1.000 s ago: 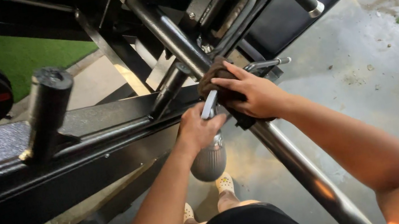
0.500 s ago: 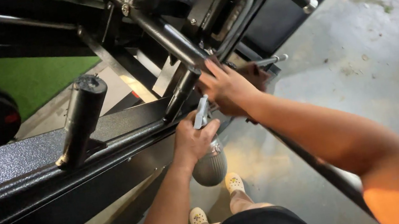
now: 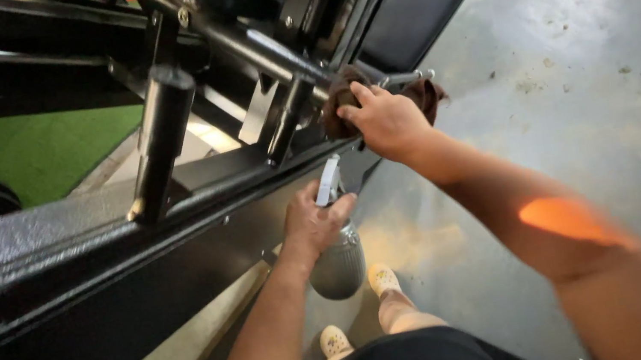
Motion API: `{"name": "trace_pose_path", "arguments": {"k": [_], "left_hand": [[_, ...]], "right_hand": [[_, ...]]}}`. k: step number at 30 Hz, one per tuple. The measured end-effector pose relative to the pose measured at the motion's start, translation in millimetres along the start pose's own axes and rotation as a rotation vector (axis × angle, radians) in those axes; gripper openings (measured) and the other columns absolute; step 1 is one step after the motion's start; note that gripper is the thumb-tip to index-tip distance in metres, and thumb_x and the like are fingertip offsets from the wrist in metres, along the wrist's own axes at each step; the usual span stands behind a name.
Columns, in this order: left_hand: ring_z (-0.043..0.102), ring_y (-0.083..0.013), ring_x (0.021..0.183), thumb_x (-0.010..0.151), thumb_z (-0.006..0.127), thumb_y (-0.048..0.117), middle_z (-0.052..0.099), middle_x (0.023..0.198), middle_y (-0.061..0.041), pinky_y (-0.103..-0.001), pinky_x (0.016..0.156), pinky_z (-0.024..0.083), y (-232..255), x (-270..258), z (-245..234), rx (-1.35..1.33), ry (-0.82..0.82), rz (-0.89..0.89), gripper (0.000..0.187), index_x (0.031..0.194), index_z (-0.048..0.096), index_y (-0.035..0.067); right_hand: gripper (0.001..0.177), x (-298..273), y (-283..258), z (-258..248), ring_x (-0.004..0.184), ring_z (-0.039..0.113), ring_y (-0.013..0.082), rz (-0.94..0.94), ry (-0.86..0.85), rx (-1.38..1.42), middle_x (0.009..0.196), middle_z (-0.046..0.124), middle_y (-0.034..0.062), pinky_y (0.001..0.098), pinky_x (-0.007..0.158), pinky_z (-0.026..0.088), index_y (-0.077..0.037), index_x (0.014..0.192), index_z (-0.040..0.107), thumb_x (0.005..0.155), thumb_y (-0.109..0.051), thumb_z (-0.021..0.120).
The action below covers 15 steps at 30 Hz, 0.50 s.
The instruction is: Cleaning and wiping down various gym exercise machines with a spray bottle and cloth.
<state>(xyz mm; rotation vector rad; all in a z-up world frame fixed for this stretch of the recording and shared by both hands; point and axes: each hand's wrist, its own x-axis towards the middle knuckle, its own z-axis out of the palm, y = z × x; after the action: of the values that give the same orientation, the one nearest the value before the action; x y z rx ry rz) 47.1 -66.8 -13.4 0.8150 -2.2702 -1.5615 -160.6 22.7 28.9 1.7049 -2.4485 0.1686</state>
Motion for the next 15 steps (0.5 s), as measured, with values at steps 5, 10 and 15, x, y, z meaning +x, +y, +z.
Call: {"name": "trace_pose_path", "arguments": {"k": [5,10,15], "left_hand": [[0.072,-0.0233,0.07,0.074,0.074,0.04,0.075,0.077,-0.01,-0.037,0.067,0.057,8.7,-24.5,-18.7,-0.04,0.006,-0.018,0.04,0.096,0.072,0.006],[0.073,-0.0196,0.07,0.078,0.069,0.037,0.075,0.079,-0.007,-0.034,0.066,0.058,19.8,-46.1,-35.9,-0.111,0.033,-0.022,0.038,0.098,0.069,0.005],[0.072,-0.0188,0.075,0.081,0.069,0.029,0.075,0.085,-0.011,-0.033,0.07,0.058,42.6,-71.4,-58.4,-0.144,0.161,0.078,0.041,0.113,0.069,0.004]], "right_hand": [[0.042,-26.8,-16.1,-47.2,0.122,0.062,0.0377,0.033,-0.008,0.243,0.14,0.059,0.0143,0.0442,0.098,0.052,-0.019,0.126,0.069,0.086,-0.012,0.066],[0.052,-8.1,-58.2,-47.0,0.14,0.054,0.0405,-0.064,0.476,0.531,0.154,0.048,0.0145,0.0436,0.115,0.049,-0.015,0.141,0.062,0.09,-0.008,0.066],[0.07,8.2,-116.3,12.3,0.117,0.059,0.0316,-0.016,0.211,0.153,0.167,0.035,0.0066,0.0347,0.093,0.057,-0.029,0.144,0.064,0.08,0.0,0.068]]}}
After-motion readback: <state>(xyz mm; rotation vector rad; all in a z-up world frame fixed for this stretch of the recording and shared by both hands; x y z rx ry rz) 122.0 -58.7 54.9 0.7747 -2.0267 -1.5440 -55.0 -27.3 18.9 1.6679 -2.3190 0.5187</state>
